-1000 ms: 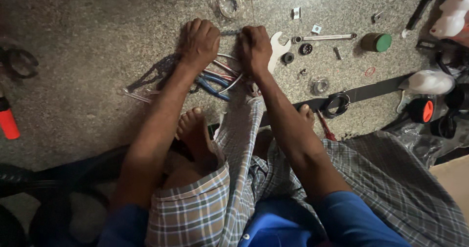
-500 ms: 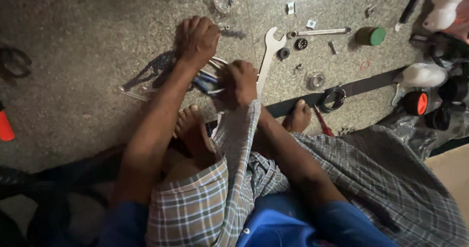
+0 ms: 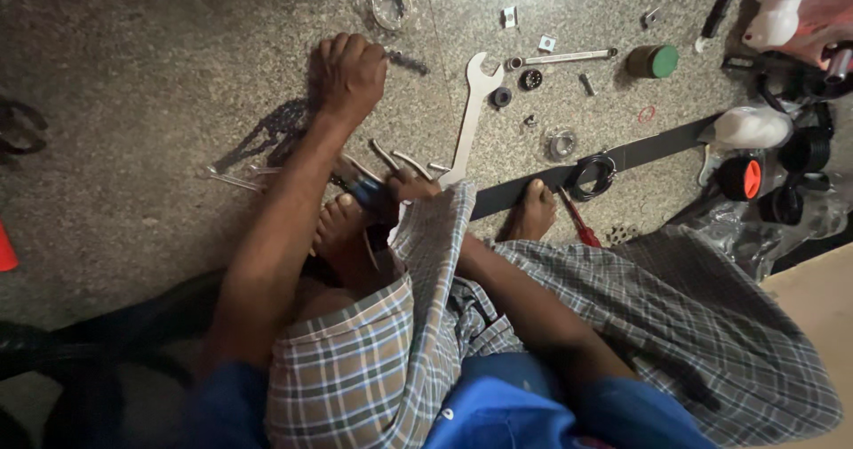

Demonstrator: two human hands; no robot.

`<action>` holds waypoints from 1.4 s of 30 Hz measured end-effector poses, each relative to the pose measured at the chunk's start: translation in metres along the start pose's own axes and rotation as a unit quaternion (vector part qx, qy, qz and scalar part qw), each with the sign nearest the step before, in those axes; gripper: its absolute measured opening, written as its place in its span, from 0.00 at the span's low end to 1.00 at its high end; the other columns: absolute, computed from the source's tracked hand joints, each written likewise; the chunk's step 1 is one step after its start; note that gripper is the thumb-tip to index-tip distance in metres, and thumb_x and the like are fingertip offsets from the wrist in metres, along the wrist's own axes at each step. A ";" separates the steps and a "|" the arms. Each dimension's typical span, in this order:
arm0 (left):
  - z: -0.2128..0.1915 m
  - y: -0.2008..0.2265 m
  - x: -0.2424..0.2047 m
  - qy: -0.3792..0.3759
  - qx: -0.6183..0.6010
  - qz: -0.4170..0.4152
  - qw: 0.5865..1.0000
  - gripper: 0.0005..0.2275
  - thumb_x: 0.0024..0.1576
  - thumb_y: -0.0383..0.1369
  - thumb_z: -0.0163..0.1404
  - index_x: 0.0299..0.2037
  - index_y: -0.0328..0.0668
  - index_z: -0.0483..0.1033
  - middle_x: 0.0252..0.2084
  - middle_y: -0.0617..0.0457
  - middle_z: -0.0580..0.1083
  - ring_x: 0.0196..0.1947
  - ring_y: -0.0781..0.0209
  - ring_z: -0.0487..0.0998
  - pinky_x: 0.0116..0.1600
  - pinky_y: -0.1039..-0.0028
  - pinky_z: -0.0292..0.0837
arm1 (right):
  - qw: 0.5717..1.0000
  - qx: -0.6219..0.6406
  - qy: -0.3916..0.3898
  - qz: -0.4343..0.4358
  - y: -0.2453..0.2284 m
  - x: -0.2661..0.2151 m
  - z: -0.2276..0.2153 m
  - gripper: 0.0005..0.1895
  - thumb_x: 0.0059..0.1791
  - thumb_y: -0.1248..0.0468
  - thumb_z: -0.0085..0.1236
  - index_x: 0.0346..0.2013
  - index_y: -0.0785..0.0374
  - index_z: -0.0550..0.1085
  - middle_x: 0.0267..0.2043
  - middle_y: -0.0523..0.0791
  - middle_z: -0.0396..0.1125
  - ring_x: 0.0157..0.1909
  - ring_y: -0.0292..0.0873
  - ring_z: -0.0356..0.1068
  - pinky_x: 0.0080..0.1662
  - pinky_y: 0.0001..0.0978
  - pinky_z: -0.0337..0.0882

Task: The person is sitting on the floor repairing a bicycle. They use a wrench to tighten the crankset bolts and then use pliers to manipulate and cut a bicycle chain. The person is surrounded by various tools and bicycle parts.

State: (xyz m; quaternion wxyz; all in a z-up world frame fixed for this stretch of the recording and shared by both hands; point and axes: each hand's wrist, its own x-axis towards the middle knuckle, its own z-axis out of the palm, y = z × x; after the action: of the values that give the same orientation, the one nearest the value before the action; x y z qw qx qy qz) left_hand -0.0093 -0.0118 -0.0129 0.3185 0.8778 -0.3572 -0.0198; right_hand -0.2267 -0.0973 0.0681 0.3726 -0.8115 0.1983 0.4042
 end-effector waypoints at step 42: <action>0.001 0.006 0.005 0.064 0.021 -0.006 0.998 0.06 0.55 0.32 0.59 0.31 0.47 0.74 0.36 0.52 0.71 0.43 0.51 0.72 0.47 0.57 0.64 | 0.906 -0.217 0.277 -0.236 0.004 -0.033 0.028 0.27 0.42 0.55 0.56 0.54 0.62 0.73 0.48 0.47 0.67 0.48 0.50 0.68 0.44 0.46 0.65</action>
State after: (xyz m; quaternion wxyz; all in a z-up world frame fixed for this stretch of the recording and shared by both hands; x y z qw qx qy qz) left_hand -0.0092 -0.0190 -0.0090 0.3218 0.8859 -0.3314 0.0418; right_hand -0.2635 -0.0777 0.0816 0.2024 -0.9745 0.0034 0.0965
